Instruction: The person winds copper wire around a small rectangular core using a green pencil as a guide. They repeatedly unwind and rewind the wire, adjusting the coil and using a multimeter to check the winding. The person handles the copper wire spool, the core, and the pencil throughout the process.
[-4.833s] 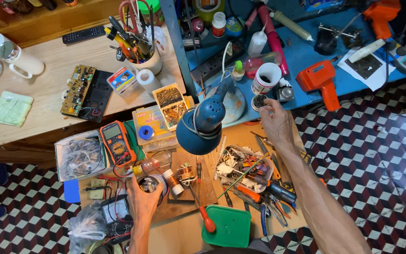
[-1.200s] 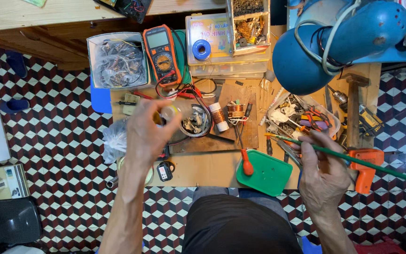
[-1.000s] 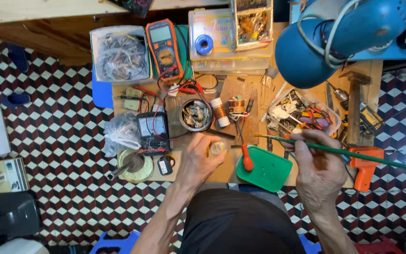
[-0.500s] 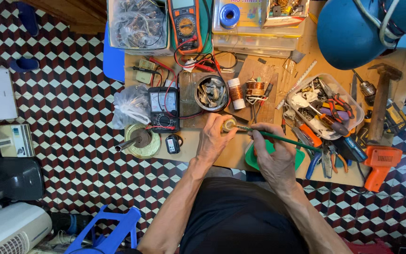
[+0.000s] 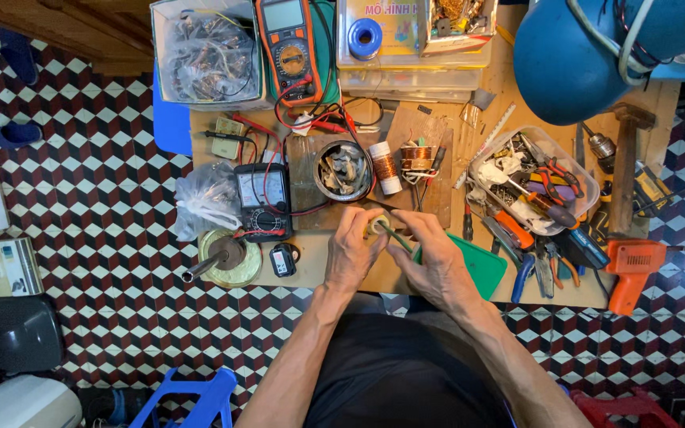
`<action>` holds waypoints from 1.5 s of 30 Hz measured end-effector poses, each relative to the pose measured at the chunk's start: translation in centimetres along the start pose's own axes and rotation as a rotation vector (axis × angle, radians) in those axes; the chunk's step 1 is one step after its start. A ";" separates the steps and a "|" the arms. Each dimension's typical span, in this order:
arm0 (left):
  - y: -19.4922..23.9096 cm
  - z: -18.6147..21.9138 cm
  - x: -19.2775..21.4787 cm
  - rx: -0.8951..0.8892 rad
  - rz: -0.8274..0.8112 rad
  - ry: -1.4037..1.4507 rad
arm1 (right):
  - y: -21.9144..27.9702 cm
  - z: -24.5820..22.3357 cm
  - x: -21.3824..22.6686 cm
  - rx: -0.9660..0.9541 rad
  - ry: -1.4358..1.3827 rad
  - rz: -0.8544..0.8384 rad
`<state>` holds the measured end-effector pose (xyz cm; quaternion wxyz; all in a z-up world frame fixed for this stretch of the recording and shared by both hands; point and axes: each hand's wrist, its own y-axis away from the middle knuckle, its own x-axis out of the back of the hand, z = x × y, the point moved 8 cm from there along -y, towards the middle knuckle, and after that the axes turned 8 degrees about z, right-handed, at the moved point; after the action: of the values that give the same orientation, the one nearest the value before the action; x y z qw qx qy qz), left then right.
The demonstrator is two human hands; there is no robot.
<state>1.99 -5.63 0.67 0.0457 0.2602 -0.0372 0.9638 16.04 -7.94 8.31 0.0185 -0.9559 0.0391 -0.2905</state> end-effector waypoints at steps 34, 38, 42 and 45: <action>-16.1 6.4 -21.1 -0.230 -0.296 0.102 | -8.6 13.0 13.4 -0.163 0.141 0.429; -17.0 4.7 -21.6 -0.096 -0.292 0.004 | -8.2 11.9 14.3 -0.124 0.180 0.470; -16.4 5.5 -20.6 -0.124 -0.287 0.065 | -8.0 13.3 14.2 -0.391 0.237 0.411; -16.7 6.4 -20.4 -0.121 -0.298 0.027 | -9.1 10.1 14.1 0.017 0.230 0.435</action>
<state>24.58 8.98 -3.30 0.2045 0.2466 -0.0558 0.9456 33.90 0.08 8.23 0.0840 -0.8854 0.2436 -0.3868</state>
